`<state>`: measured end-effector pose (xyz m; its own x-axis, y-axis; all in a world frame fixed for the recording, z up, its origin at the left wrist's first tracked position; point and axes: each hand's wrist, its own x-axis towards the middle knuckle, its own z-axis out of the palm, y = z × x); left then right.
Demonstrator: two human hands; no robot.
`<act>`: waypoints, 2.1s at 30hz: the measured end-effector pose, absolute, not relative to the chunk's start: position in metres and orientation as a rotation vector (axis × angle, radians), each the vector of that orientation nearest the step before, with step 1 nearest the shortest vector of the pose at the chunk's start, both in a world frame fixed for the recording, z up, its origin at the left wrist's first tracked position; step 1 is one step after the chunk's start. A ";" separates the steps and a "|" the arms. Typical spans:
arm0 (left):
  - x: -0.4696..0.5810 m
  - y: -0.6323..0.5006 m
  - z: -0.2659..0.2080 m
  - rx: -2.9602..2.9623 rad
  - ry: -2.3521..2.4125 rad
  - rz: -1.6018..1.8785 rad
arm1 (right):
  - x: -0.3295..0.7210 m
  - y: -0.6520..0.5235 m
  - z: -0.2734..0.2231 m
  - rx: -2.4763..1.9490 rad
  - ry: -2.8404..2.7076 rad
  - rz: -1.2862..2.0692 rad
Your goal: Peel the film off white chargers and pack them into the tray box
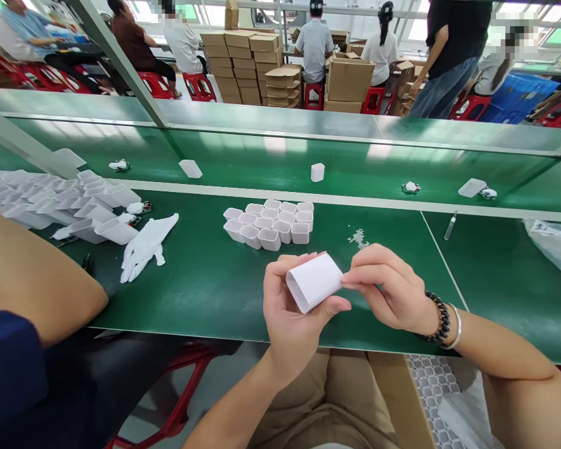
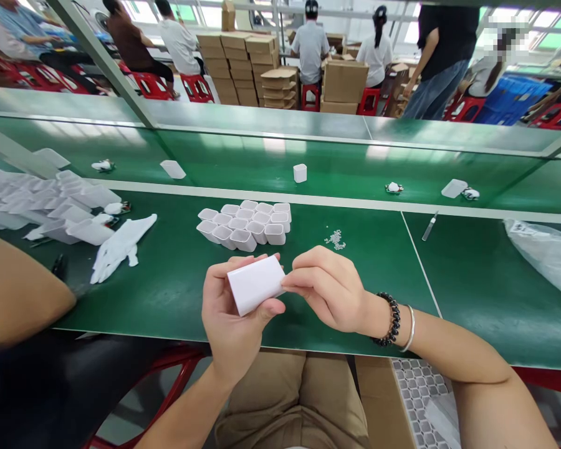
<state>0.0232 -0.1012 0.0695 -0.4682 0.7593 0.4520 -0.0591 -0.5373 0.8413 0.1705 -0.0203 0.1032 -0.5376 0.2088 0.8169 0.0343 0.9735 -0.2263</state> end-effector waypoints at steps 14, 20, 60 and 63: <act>0.026 -0.098 0.069 1.210 1.028 2.076 | 0.173 -0.021 0.105 -0.165 -2.139 0.218; 0.020 -0.098 0.068 1.330 1.054 2.050 | 0.176 -0.021 0.114 -0.217 -2.141 0.725; 0.000 -0.096 0.079 1.765 1.034 2.015 | 0.180 -0.023 0.125 -0.355 -2.247 1.396; 0.001 -0.095 0.078 1.755 1.034 2.030 | 0.179 -0.024 0.123 -0.370 -2.227 1.392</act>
<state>0.0010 -0.0947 0.0783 -0.2330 0.6165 0.7521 0.2456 -0.7110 0.6589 0.1794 -0.0238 0.1233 -0.8458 0.4673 0.2573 -0.0264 0.4450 -0.8951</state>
